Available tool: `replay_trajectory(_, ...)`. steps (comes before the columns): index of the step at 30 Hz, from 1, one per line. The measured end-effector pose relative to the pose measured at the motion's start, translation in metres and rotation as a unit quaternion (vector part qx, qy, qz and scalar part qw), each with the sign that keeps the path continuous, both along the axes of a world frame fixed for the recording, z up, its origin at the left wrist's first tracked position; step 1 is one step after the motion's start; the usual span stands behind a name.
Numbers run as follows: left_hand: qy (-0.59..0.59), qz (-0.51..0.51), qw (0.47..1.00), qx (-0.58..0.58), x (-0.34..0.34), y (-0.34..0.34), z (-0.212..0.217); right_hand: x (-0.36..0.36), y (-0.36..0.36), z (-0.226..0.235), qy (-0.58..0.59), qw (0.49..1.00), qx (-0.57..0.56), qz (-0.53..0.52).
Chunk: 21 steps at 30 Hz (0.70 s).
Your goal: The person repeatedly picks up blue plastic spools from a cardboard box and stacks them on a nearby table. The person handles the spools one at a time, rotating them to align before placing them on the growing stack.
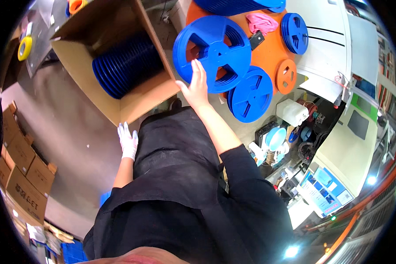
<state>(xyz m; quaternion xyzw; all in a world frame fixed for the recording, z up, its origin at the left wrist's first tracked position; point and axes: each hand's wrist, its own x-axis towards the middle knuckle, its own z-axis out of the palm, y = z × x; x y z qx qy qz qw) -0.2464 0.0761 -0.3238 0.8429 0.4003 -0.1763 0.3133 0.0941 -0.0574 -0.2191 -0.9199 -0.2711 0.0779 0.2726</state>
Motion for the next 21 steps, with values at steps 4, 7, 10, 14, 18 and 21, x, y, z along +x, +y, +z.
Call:
replay_trajectory(4, 0.003, -0.030, 0.999, 0.010, -0.009, 0.022, 0.007, 0.062, 0.061, -0.020, 0.181, 0.951, 0.012, -0.249)
replay_trajectory(7, 0.025, -0.017, 0.999, 0.013, -0.008, 0.033, 0.017, 0.104, 0.084, -0.078, 0.344, 0.846, 0.085, -0.399)
replay_trajectory(10, 0.031, 0.004, 0.999, 0.015, -0.012, 0.036, 0.016, 0.119, 0.101, -0.092, 0.352, 0.831, -0.023, -0.429)
replay_trajectory(14, 0.051, 0.043, 0.998, -0.011, -0.014, 0.019, 0.023, 0.107, 0.099, -0.102, 0.379, 0.840, 0.000, -0.388)
replay_trajectory(18, 0.045, 0.043, 0.997, -0.051, 0.013, 0.004, 0.040, 0.095, 0.086, -0.096, 0.375, 0.857, 0.050, -0.350)
replay_trajectory(21, 0.024, 0.064, 0.994, -0.081, 0.040, 0.002, 0.060, 0.084, 0.068, -0.054, 0.381, 0.880, 0.079, -0.271)
